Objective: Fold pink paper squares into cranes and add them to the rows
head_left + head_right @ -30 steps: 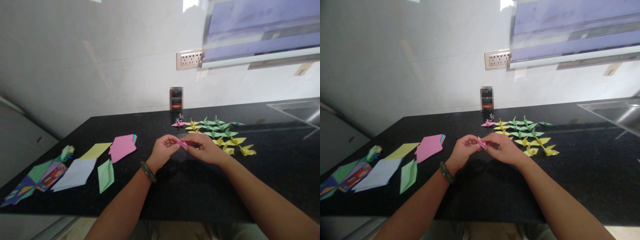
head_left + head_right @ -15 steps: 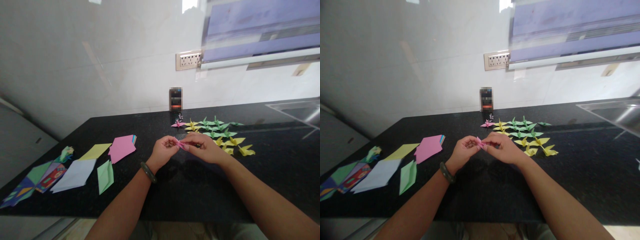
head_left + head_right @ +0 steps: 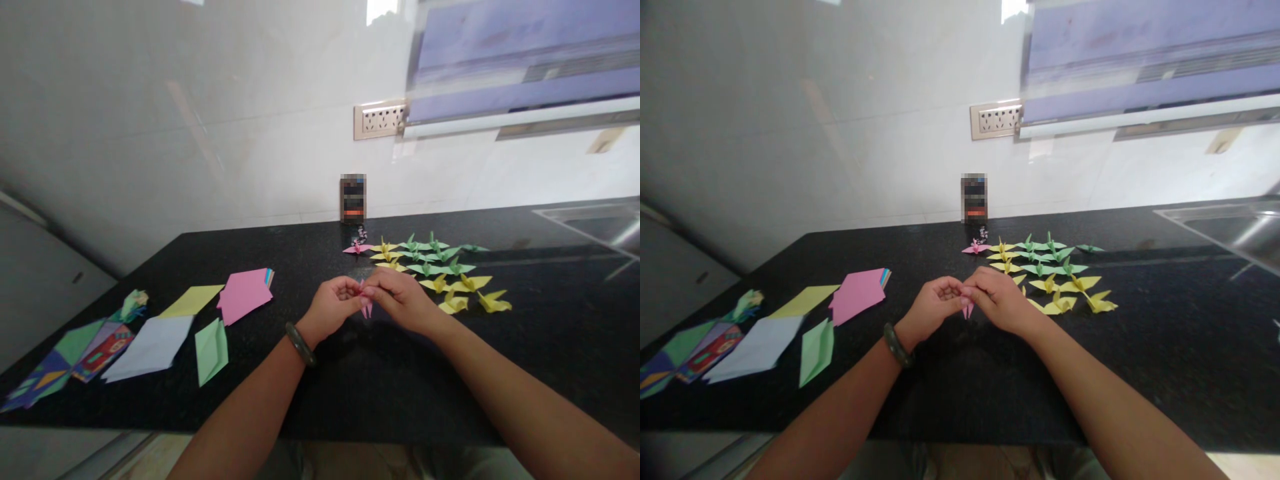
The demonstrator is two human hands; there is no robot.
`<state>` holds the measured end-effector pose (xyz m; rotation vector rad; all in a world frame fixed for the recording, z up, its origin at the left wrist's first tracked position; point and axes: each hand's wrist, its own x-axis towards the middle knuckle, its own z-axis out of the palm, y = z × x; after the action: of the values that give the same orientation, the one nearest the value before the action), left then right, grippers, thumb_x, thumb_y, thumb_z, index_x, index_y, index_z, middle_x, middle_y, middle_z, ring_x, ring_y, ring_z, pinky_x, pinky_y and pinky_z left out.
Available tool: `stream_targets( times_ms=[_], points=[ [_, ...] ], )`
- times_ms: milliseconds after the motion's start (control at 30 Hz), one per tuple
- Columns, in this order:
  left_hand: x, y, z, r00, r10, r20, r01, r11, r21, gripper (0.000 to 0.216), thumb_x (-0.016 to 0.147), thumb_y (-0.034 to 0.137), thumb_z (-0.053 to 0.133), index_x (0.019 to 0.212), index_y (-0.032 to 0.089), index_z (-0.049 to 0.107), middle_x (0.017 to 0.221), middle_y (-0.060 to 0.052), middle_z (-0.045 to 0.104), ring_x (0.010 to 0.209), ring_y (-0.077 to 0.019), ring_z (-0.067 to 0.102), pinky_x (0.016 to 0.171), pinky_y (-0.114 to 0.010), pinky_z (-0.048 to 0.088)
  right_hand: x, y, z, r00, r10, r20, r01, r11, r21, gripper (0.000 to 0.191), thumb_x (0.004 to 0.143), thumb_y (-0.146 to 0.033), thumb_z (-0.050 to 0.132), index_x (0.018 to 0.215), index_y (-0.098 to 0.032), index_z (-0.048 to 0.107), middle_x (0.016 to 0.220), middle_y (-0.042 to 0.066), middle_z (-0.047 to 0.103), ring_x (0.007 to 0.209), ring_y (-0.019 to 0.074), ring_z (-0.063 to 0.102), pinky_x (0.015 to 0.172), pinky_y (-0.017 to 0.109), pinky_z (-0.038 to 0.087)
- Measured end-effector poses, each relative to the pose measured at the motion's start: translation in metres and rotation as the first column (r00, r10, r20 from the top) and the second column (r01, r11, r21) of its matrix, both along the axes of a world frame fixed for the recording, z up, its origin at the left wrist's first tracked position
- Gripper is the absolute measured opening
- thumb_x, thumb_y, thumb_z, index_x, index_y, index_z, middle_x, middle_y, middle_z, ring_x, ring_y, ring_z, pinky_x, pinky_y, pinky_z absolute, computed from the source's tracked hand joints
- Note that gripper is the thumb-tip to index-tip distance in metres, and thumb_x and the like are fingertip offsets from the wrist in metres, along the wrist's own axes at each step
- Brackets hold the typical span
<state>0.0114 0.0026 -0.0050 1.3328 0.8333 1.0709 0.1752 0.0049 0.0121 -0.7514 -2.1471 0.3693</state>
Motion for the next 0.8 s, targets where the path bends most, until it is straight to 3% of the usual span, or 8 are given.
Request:
stream_targets(
  times_ms=[133, 300, 467, 633, 800],
  points=[
    [-0.002, 0.002, 0.000, 0.997, 0.044, 0.069, -0.039, 0.997, -0.071, 0.027, 0.061, 0.031, 0.073, 0.072, 0.012, 0.057, 0.062, 0.001, 0.061, 0.056, -0.0085, 0.057, 0.057, -0.022, 0.045, 0.002, 0.003, -0.001, 1.000, -0.022, -0.022, 0.021, 0.999, -0.030, 0.013, 0.082, -0.029, 0.055, 0.087, -0.018, 0.060, 0.077, 0.004, 0.058, 0.072, 0.0141, 0.053, 0.064, 0.026, 0.042],
    [-0.003, 0.004, 0.000, 0.993, 0.094, 0.076, -0.087, 0.992, -0.096, 0.028, 0.060, 0.034, 0.073, 0.070, 0.013, 0.057, 0.061, 0.001, 0.061, 0.055, -0.0079, 0.056, 0.056, -0.021, 0.046, 0.005, 0.010, -0.004, 0.999, 0.001, -0.035, -0.005, 0.994, -0.111, 0.010, 0.082, -0.025, 0.054, 0.078, -0.018, 0.060, 0.073, 0.003, 0.058, 0.070, 0.0136, 0.054, 0.065, 0.027, 0.042],
    [-0.001, 0.002, -0.001, 0.994, 0.099, 0.044, -0.097, 0.994, -0.044, 0.027, 0.060, 0.031, 0.073, 0.073, 0.012, 0.059, 0.064, 0.000, 0.061, 0.058, -0.0080, 0.056, 0.058, -0.021, 0.045, 0.000, 0.007, -0.005, 0.993, -0.115, -0.028, 0.107, 0.973, -0.204, 0.014, 0.081, -0.024, 0.052, 0.072, -0.017, 0.059, 0.068, 0.002, 0.058, 0.065, 0.0127, 0.053, 0.061, 0.025, 0.041],
    [0.000, 0.002, -0.003, 0.996, 0.094, -0.009, -0.094, 0.996, -0.008, 0.026, 0.059, 0.029, 0.073, 0.073, 0.012, 0.060, 0.064, -0.001, 0.061, 0.057, -0.0086, 0.055, 0.057, -0.022, 0.044, -0.008, 0.006, -0.011, 0.980, -0.197, -0.036, 0.166, 0.898, -0.408, 0.017, 0.079, -0.026, 0.048, 0.066, -0.017, 0.054, 0.053, -0.002, 0.052, 0.049, 0.0103, 0.047, 0.047, 0.022, 0.036],
    [0.000, 0.003, -0.004, 0.985, 0.152, -0.084, -0.149, 0.988, 0.045, 0.020, 0.065, 0.028, 0.068, 0.070, 0.012, 0.058, 0.062, 0.000, 0.059, 0.055, -0.0076, 0.053, 0.054, -0.020, 0.041, -0.013, 0.006, -0.016, 0.958, -0.263, -0.118, 0.154, 0.813, -0.562, 0.017, 0.076, -0.028, 0.050, 0.064, -0.016, 0.052, 0.051, -0.002, 0.053, 0.045, 0.0096, 0.049, 0.044, 0.022, 0.037]
  ],
)
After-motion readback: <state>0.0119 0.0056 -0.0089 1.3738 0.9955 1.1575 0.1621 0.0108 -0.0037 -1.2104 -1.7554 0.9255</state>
